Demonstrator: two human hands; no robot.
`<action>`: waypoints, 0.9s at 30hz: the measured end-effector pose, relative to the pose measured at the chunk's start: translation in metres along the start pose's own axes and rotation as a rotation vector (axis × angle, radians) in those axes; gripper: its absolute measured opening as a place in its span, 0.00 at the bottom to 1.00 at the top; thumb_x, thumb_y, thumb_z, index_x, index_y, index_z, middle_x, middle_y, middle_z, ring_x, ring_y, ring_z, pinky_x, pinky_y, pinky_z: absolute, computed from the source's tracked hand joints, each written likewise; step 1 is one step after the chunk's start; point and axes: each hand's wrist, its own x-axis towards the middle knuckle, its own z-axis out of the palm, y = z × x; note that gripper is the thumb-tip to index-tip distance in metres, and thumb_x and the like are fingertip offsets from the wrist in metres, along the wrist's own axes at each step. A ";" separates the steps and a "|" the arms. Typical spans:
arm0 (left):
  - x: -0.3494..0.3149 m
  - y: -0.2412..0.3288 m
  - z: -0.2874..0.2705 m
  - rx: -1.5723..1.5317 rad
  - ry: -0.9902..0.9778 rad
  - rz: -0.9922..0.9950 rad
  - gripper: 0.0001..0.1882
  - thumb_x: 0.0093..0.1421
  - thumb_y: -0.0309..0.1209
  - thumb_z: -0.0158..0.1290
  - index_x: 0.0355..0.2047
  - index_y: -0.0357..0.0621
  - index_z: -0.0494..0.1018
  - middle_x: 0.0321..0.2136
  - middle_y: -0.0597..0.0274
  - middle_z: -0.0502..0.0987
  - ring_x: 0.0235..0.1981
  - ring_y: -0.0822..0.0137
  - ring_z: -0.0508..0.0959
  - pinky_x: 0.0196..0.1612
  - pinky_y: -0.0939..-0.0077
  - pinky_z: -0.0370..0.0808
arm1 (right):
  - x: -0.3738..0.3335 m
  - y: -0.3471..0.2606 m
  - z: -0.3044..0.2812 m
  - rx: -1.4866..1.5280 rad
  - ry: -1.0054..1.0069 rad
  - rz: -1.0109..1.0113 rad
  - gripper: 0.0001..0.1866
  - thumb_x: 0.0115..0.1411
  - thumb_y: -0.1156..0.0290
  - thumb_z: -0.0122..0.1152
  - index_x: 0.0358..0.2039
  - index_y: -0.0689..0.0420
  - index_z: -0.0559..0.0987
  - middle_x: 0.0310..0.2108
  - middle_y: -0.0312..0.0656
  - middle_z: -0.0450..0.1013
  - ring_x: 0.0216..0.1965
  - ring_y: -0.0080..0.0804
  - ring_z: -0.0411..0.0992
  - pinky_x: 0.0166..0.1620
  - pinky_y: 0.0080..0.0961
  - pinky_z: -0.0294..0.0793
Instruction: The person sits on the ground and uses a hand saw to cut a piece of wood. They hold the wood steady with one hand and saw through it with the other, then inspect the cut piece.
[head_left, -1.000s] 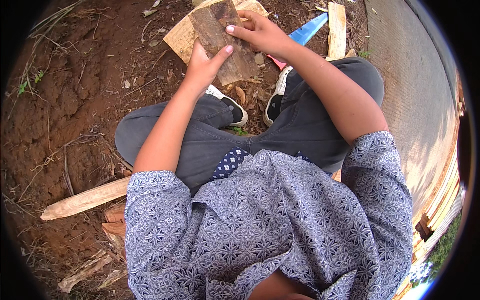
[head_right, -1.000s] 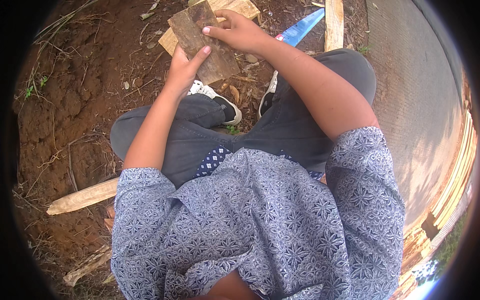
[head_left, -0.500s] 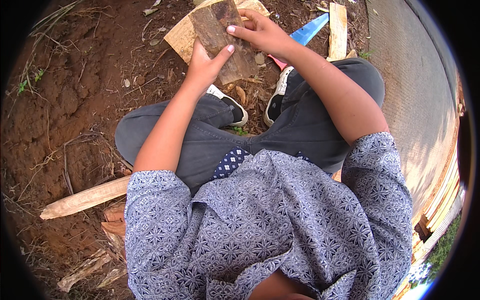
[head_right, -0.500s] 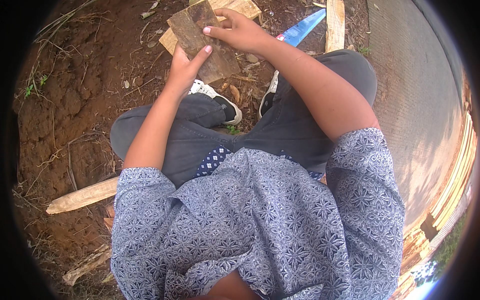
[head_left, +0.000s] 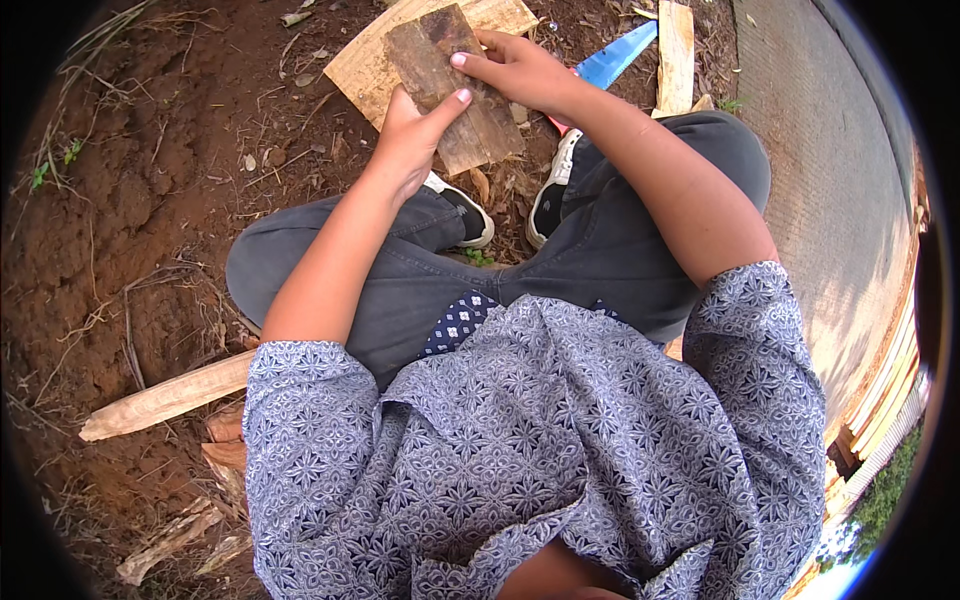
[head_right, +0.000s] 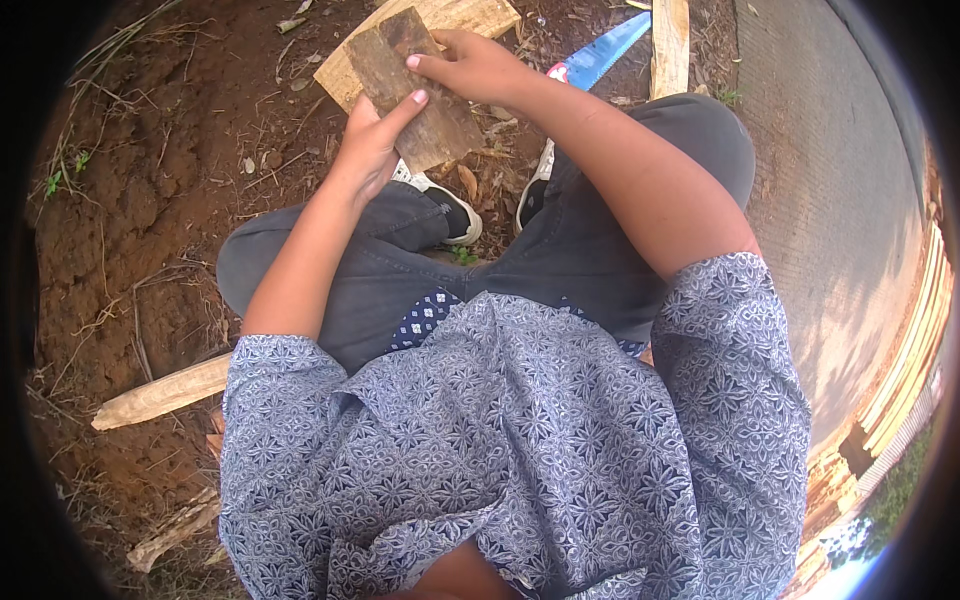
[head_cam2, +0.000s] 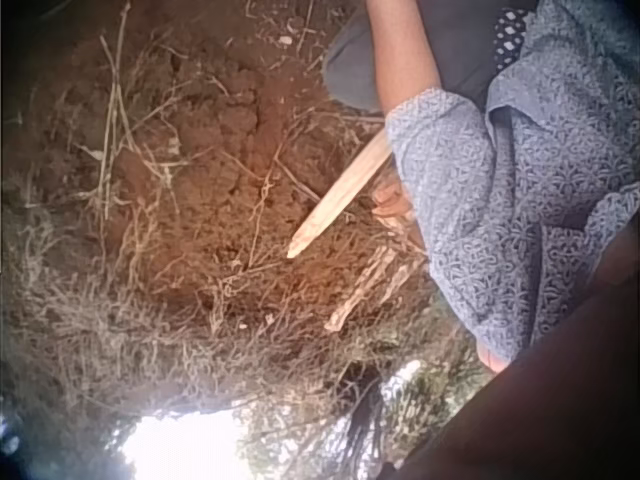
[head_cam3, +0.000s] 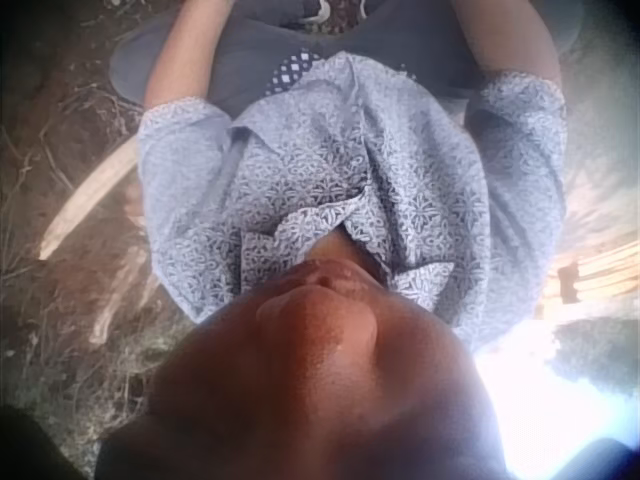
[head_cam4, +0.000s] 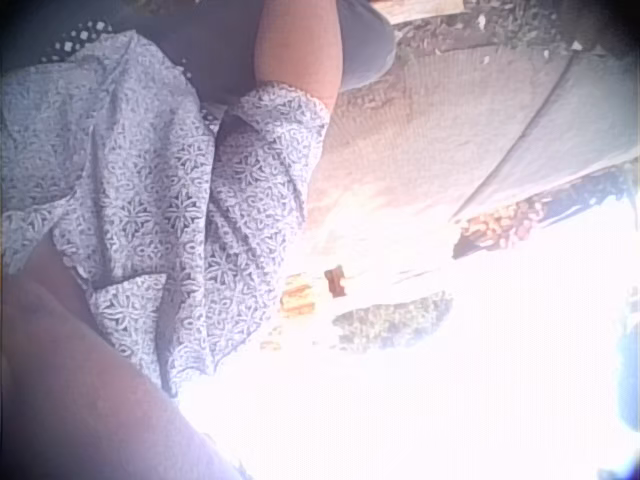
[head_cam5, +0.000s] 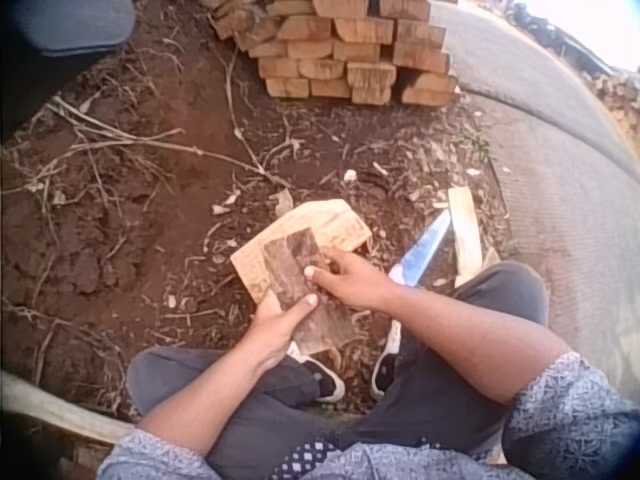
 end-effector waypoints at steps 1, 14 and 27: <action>0.000 0.000 0.000 -0.007 0.011 -0.009 0.27 0.66 0.25 0.60 0.60 0.37 0.62 0.56 0.52 0.74 0.56 0.63 0.77 0.58 0.65 0.77 | -0.001 -0.001 0.000 0.005 0.004 0.004 0.31 0.69 0.50 0.61 0.65 0.57 0.73 0.46 0.39 0.80 0.44 0.22 0.76 0.48 0.23 0.75; 0.015 0.015 -0.017 -0.188 0.192 0.148 0.24 0.67 0.27 0.58 0.60 0.37 0.65 0.55 0.52 0.75 0.55 0.60 0.77 0.58 0.61 0.77 | -0.023 -0.021 0.011 0.115 -0.089 0.185 0.44 0.67 0.36 0.55 0.69 0.60 0.65 0.59 0.54 0.73 0.52 0.37 0.78 0.54 0.32 0.79; 0.019 0.020 -0.022 -0.198 0.317 0.326 0.26 0.67 0.24 0.58 0.62 0.39 0.63 0.56 0.55 0.73 0.58 0.61 0.74 0.61 0.61 0.73 | -0.020 -0.008 0.026 0.320 -0.185 0.189 0.39 0.67 0.42 0.61 0.63 0.62 0.65 0.52 0.53 0.75 0.50 0.37 0.80 0.56 0.32 0.80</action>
